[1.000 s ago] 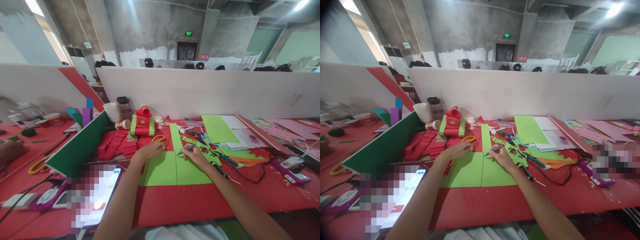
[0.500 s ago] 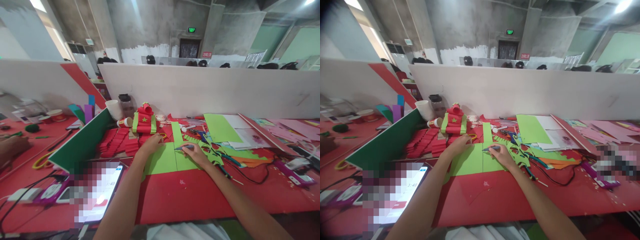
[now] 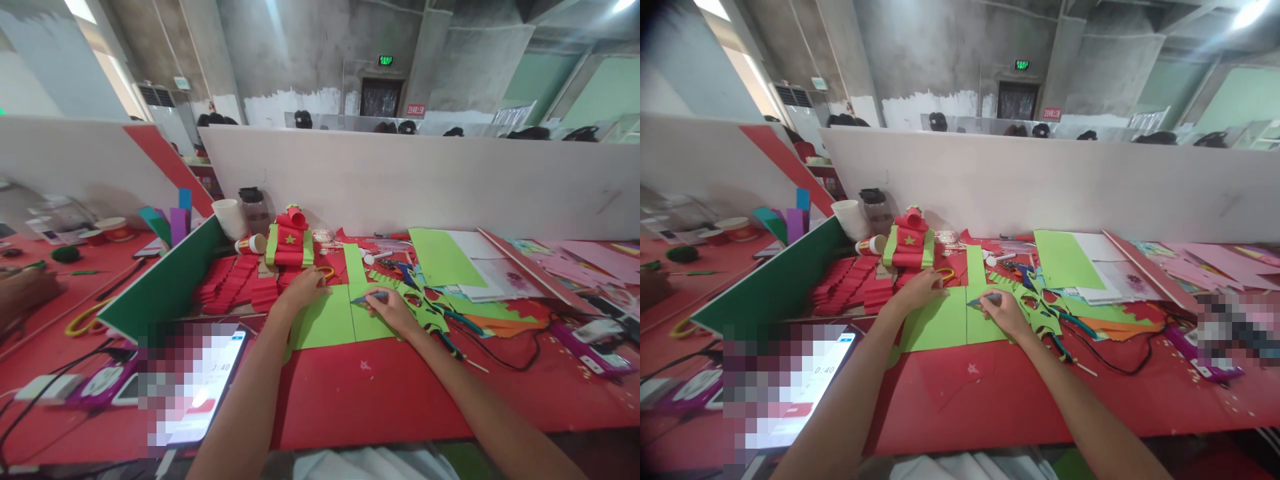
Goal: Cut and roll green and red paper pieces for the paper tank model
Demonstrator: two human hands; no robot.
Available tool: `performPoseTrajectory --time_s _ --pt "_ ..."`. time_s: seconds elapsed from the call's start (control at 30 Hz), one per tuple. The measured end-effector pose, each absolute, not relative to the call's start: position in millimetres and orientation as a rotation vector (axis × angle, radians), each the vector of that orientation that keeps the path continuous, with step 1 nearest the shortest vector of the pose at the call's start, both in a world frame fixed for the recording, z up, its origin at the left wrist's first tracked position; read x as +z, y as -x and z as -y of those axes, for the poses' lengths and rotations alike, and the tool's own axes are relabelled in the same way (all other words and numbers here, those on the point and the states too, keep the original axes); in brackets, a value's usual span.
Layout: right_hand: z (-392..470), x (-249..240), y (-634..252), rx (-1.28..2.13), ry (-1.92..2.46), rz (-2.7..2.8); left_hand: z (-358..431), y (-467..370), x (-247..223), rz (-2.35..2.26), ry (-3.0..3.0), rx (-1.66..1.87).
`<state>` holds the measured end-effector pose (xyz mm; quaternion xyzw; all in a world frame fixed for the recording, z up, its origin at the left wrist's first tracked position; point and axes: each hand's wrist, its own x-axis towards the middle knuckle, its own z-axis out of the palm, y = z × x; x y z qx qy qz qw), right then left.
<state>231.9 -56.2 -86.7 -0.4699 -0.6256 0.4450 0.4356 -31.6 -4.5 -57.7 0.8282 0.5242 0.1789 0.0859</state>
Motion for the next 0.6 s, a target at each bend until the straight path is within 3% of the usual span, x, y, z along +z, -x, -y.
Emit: performPoseTrajectory --time_s 0.6 --pt "60.1 -81.6 -231.8 1.117 1.194 1.592 6.1 29.6 -55.1 -1.601 -2.455 0.534"
